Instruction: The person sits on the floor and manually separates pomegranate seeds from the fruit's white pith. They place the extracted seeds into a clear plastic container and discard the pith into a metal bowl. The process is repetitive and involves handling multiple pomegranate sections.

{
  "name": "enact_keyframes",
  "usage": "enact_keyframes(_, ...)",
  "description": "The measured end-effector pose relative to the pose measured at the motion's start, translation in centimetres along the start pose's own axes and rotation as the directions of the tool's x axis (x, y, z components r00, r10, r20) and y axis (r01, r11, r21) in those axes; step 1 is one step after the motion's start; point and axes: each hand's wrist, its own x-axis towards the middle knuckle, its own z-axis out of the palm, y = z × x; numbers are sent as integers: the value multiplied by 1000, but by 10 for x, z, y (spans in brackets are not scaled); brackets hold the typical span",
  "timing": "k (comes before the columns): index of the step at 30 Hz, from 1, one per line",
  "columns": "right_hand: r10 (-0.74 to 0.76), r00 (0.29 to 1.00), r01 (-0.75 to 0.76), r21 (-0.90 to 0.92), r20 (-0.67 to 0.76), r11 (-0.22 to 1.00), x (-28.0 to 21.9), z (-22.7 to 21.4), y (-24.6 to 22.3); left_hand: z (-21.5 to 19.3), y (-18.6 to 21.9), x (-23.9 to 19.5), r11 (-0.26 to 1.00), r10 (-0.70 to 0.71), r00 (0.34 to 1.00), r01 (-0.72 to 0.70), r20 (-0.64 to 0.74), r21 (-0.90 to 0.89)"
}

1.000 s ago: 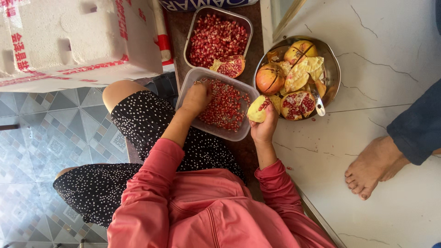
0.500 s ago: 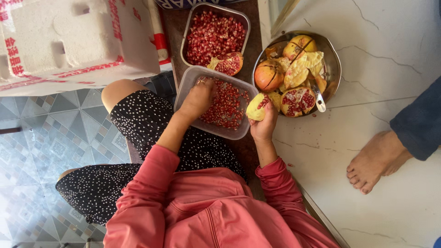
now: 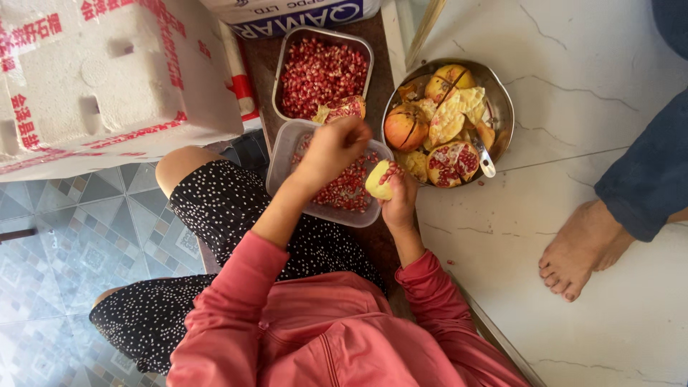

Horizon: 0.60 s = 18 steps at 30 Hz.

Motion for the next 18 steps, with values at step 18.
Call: enact_keyframes(18, -9, 1000, 10, -30, 26, 1000, -1, 9, -11, 32, 21, 26, 928, 314, 947, -321, 66, 190)
